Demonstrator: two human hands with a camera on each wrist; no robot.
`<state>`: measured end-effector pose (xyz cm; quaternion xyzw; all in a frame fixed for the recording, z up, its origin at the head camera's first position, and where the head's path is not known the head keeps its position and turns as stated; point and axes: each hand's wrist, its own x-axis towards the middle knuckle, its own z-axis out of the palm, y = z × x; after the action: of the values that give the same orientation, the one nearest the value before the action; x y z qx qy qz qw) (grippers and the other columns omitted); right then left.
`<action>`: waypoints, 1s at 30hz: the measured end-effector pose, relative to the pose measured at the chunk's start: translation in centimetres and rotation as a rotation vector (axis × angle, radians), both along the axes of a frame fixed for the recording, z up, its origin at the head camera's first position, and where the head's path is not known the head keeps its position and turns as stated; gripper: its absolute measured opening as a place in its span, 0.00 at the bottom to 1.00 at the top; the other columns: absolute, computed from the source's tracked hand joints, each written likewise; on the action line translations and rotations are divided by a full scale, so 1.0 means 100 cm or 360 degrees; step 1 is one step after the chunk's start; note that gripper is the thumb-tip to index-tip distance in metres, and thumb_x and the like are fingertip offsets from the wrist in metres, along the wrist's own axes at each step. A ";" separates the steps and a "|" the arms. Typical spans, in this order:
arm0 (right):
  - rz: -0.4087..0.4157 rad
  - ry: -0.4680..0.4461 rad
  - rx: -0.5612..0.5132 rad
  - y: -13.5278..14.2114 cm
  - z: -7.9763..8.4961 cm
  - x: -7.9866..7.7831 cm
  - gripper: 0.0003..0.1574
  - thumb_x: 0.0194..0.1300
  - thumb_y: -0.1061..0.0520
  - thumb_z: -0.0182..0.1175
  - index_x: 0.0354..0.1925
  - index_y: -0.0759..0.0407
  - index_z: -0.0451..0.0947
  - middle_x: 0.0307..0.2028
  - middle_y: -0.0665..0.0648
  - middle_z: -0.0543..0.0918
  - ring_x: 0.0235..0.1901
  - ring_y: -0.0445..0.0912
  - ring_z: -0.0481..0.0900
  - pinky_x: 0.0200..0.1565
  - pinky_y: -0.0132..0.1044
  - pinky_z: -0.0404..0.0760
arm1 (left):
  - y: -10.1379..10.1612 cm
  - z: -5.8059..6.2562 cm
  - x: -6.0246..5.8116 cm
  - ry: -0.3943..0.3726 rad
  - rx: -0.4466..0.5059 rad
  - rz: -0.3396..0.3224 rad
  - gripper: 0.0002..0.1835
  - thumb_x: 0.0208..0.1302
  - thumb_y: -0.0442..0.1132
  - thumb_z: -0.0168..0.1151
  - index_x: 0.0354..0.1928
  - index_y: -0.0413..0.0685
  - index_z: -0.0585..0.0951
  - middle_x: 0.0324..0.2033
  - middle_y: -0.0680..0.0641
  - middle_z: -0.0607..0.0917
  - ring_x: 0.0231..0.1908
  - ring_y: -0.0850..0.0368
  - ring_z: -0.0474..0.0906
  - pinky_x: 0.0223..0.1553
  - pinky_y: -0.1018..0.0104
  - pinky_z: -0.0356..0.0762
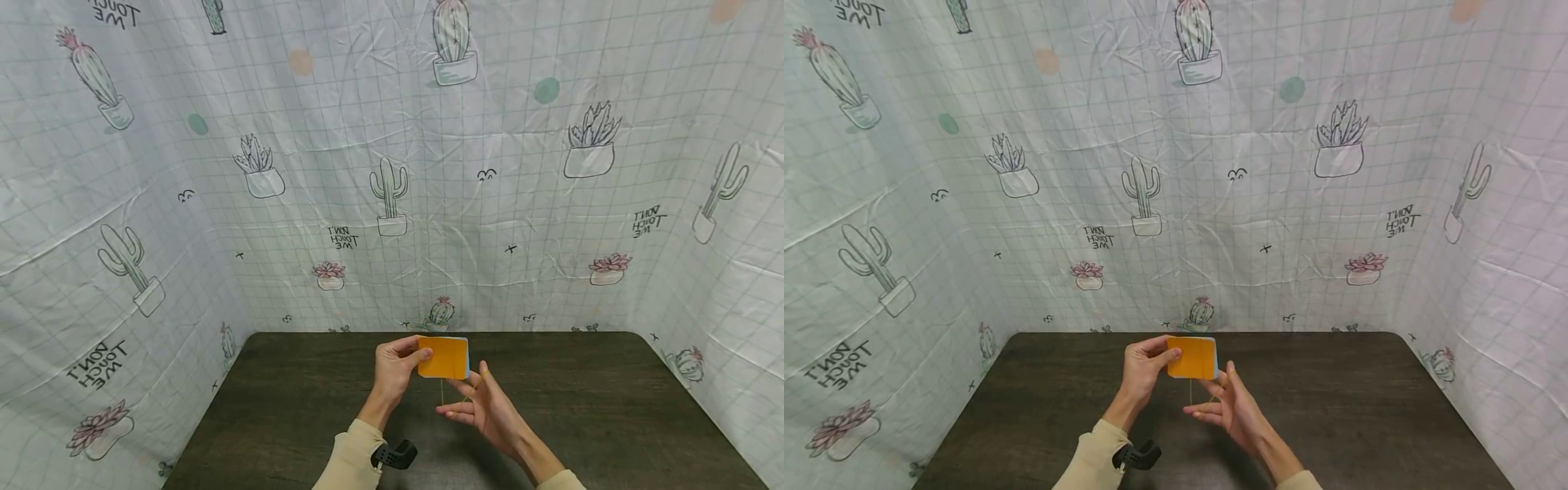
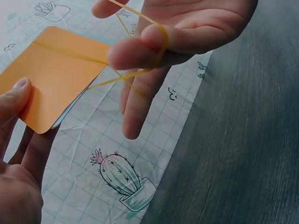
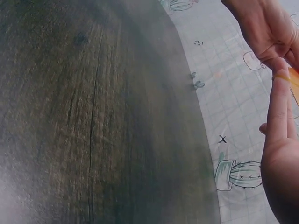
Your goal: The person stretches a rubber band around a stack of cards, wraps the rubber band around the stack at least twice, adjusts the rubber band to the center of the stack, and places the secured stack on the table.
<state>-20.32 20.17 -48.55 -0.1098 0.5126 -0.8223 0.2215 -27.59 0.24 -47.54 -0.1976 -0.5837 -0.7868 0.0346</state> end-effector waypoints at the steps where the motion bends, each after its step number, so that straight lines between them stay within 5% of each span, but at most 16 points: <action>1: 0.0003 -0.0007 0.0005 0.000 0.000 0.000 0.56 0.77 0.28 0.23 0.76 0.70 0.23 0.74 0.77 0.34 0.55 0.58 0.82 0.58 0.45 0.78 | 0.000 0.000 0.000 0.0001 -0.0017 -0.0006 0.14 0.60 0.28 0.70 0.47 0.27 0.85 0.39 0.33 0.88 0.36 0.55 0.87 0.38 0.59 0.86; 19: 0.0088 -0.0041 0.0067 0.006 0.009 -0.004 0.57 0.77 0.27 0.25 0.75 0.71 0.22 0.74 0.79 0.34 0.55 0.64 0.80 0.57 0.47 0.79 | -0.004 -0.002 -0.002 0.0062 -0.0189 -0.0148 0.14 0.61 0.27 0.70 0.48 0.28 0.85 0.38 0.32 0.87 0.35 0.57 0.86 0.39 0.59 0.86; 30: 0.0098 -0.0046 0.0170 0.009 0.013 -0.006 0.57 0.77 0.27 0.24 0.76 0.72 0.27 0.75 0.78 0.42 0.52 0.62 0.83 0.53 0.47 0.82 | -0.003 -0.006 -0.004 0.0130 -0.0244 -0.0186 0.10 0.62 0.26 0.69 0.44 0.27 0.86 0.37 0.34 0.88 0.34 0.58 0.85 0.39 0.59 0.86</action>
<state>-20.97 21.10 -47.26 -0.1016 0.5489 -0.7881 0.2595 -27.97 -0.07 -48.11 -0.2652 -0.6277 -0.7319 -0.0027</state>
